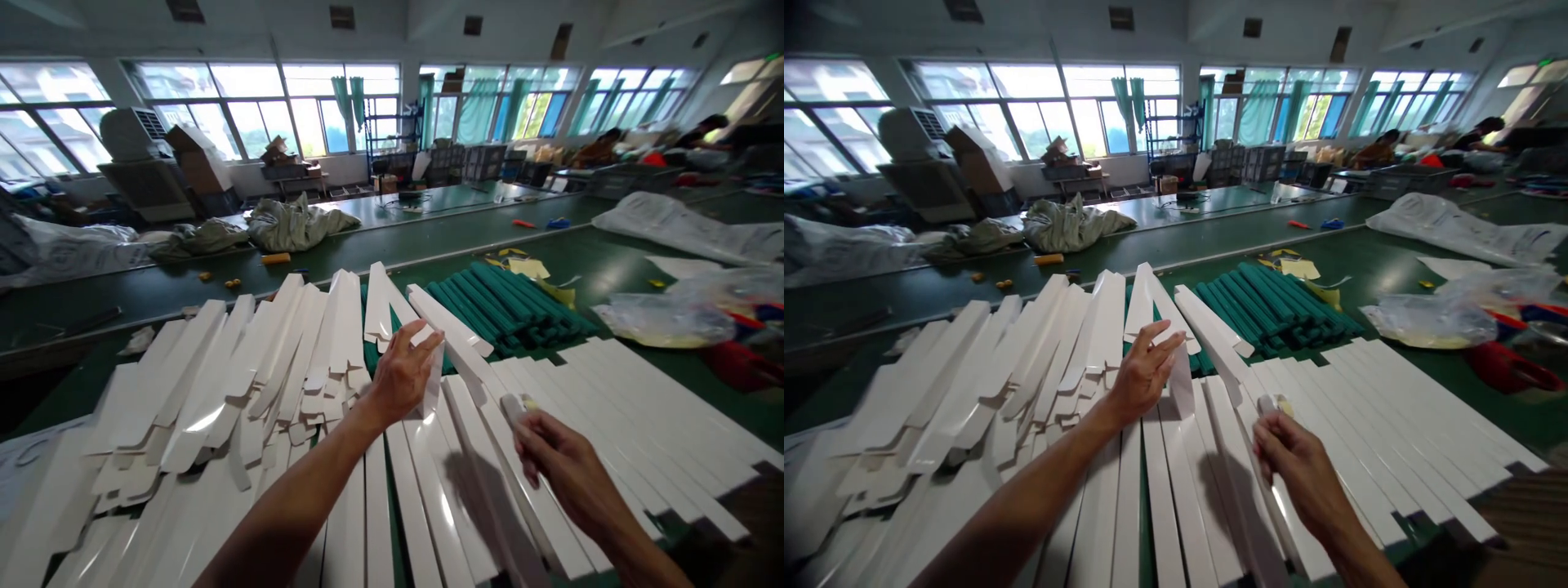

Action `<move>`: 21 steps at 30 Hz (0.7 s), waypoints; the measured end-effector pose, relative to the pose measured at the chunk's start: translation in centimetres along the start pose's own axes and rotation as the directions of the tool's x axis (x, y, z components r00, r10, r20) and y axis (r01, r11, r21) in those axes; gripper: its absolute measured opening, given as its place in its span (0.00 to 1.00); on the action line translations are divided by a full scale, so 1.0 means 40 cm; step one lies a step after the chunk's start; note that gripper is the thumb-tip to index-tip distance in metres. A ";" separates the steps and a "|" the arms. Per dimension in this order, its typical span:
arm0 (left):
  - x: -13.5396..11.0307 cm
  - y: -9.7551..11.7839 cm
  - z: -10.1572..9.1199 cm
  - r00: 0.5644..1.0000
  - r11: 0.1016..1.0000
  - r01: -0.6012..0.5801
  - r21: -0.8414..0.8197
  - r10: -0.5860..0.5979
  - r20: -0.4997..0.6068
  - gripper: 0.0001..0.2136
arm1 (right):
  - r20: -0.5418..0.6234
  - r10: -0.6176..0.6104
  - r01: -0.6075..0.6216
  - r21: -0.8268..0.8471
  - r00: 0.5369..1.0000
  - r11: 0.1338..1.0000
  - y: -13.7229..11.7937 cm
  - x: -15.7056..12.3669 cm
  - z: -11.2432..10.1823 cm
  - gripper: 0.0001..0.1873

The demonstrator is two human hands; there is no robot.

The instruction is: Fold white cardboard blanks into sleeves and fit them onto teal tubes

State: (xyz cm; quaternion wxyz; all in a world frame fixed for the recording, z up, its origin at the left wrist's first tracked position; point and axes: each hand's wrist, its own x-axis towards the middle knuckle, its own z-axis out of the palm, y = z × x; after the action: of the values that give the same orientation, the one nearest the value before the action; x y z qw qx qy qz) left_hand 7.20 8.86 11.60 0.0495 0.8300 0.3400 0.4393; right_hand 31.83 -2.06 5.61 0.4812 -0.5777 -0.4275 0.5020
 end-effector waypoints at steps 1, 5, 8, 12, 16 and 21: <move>0.001 0.003 0.002 1.000 1.000 0.001 -0.001 -0.001 -0.001 0.17 | 0.044 -0.080 0.076 0.074 0.996 0.994 -0.058 0.007 0.042 0.15; 0.005 0.012 0.016 0.999 0.999 -0.033 0.022 0.033 -0.038 0.17 | 0.080 -0.267 0.243 0.229 0.960 0.943 -0.216 0.064 0.179 0.14; 0.006 0.019 0.027 0.997 0.999 -0.031 0.014 0.032 -0.066 0.22 | 0.058 -0.325 0.300 0.260 0.944 0.918 -0.246 0.105 0.227 0.14; 0.006 0.029 0.035 0.997 0.999 0.046 -0.020 -0.048 -0.067 0.30 | 0.036 -0.348 0.333 0.209 0.937 0.919 -0.242 0.129 0.246 0.14; 0.006 0.038 0.042 0.996 0.997 0.062 -0.036 -0.064 -0.067 0.33 | -0.048 -0.303 0.306 0.067 0.952 0.950 -0.255 0.130 0.254 0.18; 0.003 0.036 0.047 0.995 0.998 0.050 -0.028 -0.052 -0.090 0.33 | -0.012 -0.041 0.042 0.158 0.999 0.987 -0.294 0.144 0.250 0.27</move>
State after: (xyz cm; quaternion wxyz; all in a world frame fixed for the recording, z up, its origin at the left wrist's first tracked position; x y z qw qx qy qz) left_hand 9.43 8.25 11.08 0.0560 0.7995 0.3573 0.4796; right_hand 22.53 6.86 15.90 0.5376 -0.5308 -0.3961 0.5218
